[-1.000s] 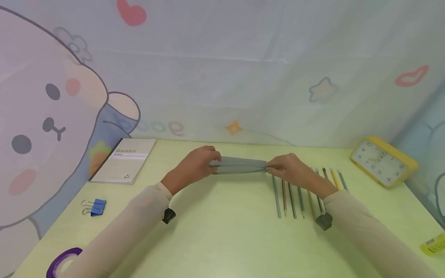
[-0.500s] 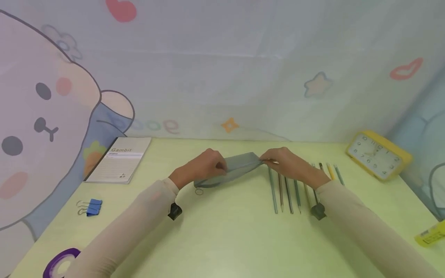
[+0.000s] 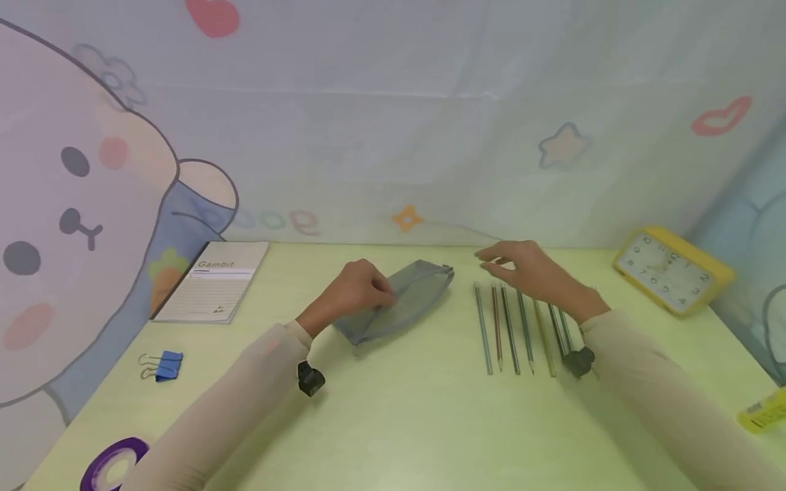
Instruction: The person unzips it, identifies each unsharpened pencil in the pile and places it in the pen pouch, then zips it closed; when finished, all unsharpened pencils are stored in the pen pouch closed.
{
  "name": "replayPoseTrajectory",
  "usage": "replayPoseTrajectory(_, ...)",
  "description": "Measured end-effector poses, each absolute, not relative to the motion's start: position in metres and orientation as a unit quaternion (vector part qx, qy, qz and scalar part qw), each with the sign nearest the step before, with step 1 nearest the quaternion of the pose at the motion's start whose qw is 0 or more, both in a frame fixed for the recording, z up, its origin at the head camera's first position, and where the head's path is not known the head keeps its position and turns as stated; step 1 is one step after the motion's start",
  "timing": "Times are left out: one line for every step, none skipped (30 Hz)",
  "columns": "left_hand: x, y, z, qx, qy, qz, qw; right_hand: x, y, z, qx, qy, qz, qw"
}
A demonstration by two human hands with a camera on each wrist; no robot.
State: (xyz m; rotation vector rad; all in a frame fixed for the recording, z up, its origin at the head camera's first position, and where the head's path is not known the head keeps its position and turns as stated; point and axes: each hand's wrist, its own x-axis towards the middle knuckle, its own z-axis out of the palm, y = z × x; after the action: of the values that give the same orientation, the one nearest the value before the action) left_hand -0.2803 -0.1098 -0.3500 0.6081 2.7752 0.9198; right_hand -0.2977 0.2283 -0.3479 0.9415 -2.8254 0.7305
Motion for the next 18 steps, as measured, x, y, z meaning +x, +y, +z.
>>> replayPoseTrajectory(-0.280,-0.111,-0.350,0.195,0.927,0.312,0.070,-0.294,0.238,-0.342,0.293,-0.926,0.236,0.040)
replayPoseTrajectory(-0.279,-0.112,-0.350,0.186,0.928,0.317,0.062,-0.291,0.248,-0.337,0.280,-0.931,0.230,0.043)
replayPoseTrajectory(-0.279,-0.113,-0.350,0.177,0.928,0.323,0.054,-0.287,0.258,-0.332,0.264,-0.938,0.220,0.041)
replayPoseTrajectory(-0.278,-0.114,-0.350,0.170,0.928,0.329,0.048,-0.284,0.268,-0.329,0.252,-0.945,0.207,0.038)
replayPoseTrajectory(-0.278,-0.116,-0.350,0.160,0.927,0.336,0.044,-0.281,0.278,-0.326,0.235,-0.951,0.199,0.029)
replayPoseTrajectory(-0.277,-0.117,-0.350,0.150,0.926,0.343,0.043,-0.279,0.286,-0.325,0.219,-0.956,0.192,0.019)
replayPoseTrajectory(-0.276,-0.119,-0.349,0.140,0.926,0.349,0.043,-0.277,0.294,-0.326,0.208,-0.961,0.183,0.010)
replayPoseTrajectory(-0.276,-0.120,-0.349,0.131,0.925,0.355,0.045,-0.275,0.301,-0.328,0.199,-0.964,0.175,0.000)
replayPoseTrajectory(-0.276,-0.121,-0.348,0.124,0.923,0.361,0.048,-0.273,0.308,-0.332,0.192,-0.967,0.166,-0.011)
replayPoseTrajectory(-0.276,-0.122,-0.348,0.117,0.922,0.365,0.053,-0.272,0.314,-0.336,0.187,-0.969,0.160,-0.021)
replayPoseTrajectory(-0.275,-0.123,-0.346,0.107,0.921,0.369,0.059,-0.271,0.318,-0.342,0.182,-0.970,0.158,-0.030)
replayPoseTrajectory(-0.275,-0.125,-0.346,0.101,0.920,0.373,0.064,-0.269,0.321,-0.347,0.180,-0.971,0.154,-0.038)
replayPoseTrajectory(-0.275,-0.126,-0.345,0.096,0.918,0.378,0.068,-0.268,0.324,-0.351,0.176,-0.972,0.151,-0.047)
replayPoseTrajectory(-0.275,-0.127,-0.344,0.091,0.917,0.382,0.073,-0.266,0.325,-0.356,0.173,-0.972,0.151,-0.054)
replayPoseTrajectory(-0.275,-0.128,-0.344,0.086,0.915,0.386,0.077,-0.265,0.327,-0.360,0.173,-0.972,0.150,-0.060)
replayPoseTrajectory(-0.275,-0.130,-0.345,0.083,0.914,0.388,0.079,-0.264,0.327,-0.364,0.172,-0.971,0.153,-0.068)
replayPoseTrajectory(-0.275,-0.130,-0.345,0.080,0.913,0.391,0.082,-0.262,0.326,-0.367,0.170,-0.970,0.156,-0.076)
replayPoseTrajectory(-0.276,-0.131,-0.346,0.079,0.912,0.393,0.083,-0.261,0.325,-0.369,0.166,-0.969,0.159,-0.086)
